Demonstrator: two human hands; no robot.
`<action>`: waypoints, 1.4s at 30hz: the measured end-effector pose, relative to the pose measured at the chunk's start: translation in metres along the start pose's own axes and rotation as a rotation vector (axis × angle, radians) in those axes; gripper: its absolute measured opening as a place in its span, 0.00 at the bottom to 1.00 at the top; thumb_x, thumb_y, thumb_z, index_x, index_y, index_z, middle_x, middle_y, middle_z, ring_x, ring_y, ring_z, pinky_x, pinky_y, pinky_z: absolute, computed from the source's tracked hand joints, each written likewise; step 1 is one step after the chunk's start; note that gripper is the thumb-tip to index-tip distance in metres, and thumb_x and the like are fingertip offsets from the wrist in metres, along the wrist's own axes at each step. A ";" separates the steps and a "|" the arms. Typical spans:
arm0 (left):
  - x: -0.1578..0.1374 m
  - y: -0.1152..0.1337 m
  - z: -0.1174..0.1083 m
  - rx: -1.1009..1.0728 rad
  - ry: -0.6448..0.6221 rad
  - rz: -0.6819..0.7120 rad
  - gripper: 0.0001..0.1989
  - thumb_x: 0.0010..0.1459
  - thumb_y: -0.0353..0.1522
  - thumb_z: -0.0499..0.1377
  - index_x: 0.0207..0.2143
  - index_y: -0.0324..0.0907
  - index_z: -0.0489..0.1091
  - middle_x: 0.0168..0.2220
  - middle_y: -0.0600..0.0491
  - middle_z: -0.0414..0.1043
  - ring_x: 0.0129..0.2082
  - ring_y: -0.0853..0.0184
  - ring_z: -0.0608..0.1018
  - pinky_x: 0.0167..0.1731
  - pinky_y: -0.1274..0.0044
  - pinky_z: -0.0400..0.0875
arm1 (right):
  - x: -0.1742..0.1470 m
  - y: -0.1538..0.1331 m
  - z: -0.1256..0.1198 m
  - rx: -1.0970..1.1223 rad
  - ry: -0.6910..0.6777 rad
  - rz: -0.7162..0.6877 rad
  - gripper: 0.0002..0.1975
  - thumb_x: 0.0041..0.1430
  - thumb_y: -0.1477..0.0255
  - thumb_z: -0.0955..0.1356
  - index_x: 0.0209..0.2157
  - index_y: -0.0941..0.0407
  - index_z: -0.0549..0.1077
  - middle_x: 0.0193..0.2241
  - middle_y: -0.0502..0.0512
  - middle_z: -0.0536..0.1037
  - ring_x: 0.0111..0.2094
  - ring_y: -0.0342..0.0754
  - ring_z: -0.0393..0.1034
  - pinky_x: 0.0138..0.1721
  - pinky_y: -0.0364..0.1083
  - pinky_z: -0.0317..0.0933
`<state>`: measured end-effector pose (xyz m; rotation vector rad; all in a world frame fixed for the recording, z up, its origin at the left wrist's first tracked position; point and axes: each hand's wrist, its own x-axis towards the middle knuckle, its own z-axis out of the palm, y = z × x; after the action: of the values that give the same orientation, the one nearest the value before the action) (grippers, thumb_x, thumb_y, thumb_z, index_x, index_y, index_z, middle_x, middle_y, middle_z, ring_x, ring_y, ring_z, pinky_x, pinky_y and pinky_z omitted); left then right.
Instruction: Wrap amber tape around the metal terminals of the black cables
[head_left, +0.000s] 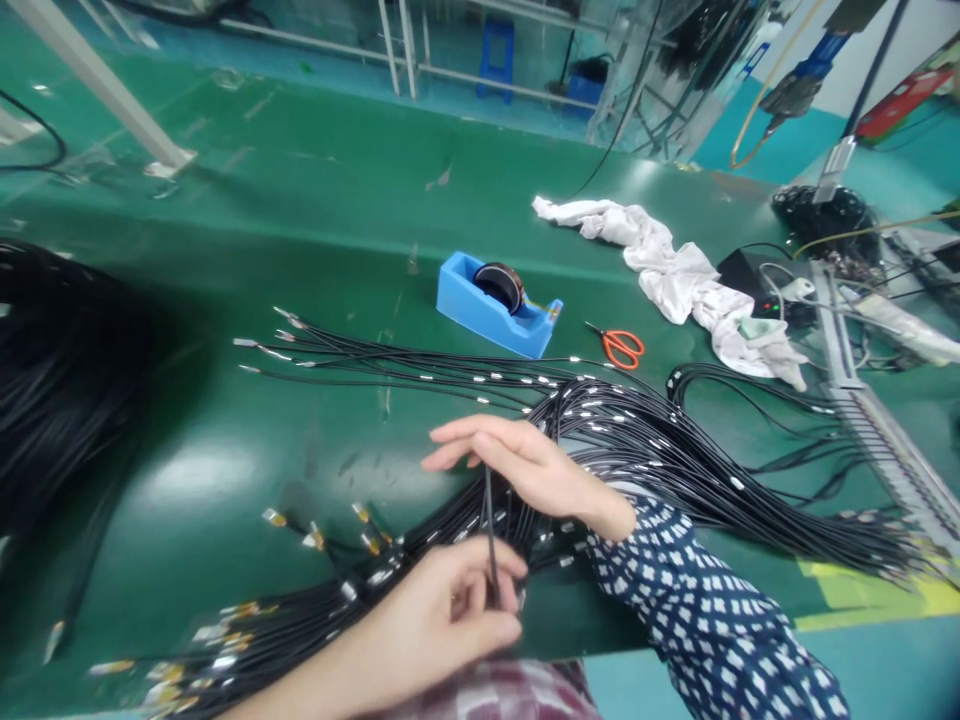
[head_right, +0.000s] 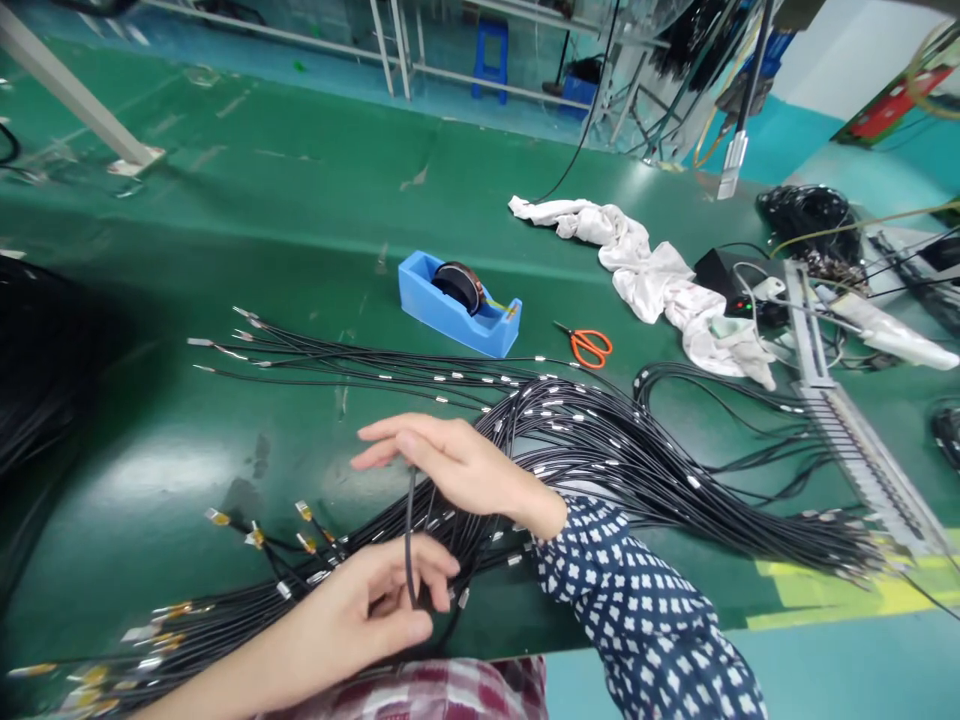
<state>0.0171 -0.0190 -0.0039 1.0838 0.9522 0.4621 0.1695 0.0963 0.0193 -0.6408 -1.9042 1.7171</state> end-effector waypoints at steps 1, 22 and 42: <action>0.001 0.002 -0.002 -0.109 0.006 0.008 0.17 0.56 0.36 0.62 0.47 0.41 0.69 0.35 0.51 0.77 0.24 0.73 0.68 0.24 0.82 0.62 | -0.003 -0.004 0.002 -0.053 -0.032 -0.030 0.18 0.71 0.68 0.56 0.56 0.57 0.66 0.47 0.58 0.79 0.50 0.46 0.71 0.53 0.48 0.62; 0.010 0.009 -0.015 -0.360 0.325 -0.058 0.16 0.58 0.43 0.60 0.36 0.38 0.71 0.20 0.53 0.75 0.09 0.79 0.63 0.10 0.87 0.54 | -0.012 0.011 0.003 0.003 0.099 0.051 0.10 0.60 0.67 0.69 0.31 0.61 0.77 0.30 0.53 0.75 0.29 0.41 0.67 0.29 0.41 0.60; 0.009 0.006 -0.025 -0.226 0.446 0.122 0.06 0.64 0.36 0.56 0.39 0.42 0.66 0.24 0.59 0.70 0.17 0.77 0.66 0.22 0.80 0.58 | -0.051 0.077 -0.204 -1.089 0.832 0.582 0.18 0.57 0.79 0.63 0.48 0.65 0.74 0.45 0.73 0.73 0.46 0.60 0.69 0.52 0.56 0.56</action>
<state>0.0015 0.0039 -0.0056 0.8500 1.1924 0.9158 0.3411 0.2268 -0.0428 -2.0498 -1.9106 0.2660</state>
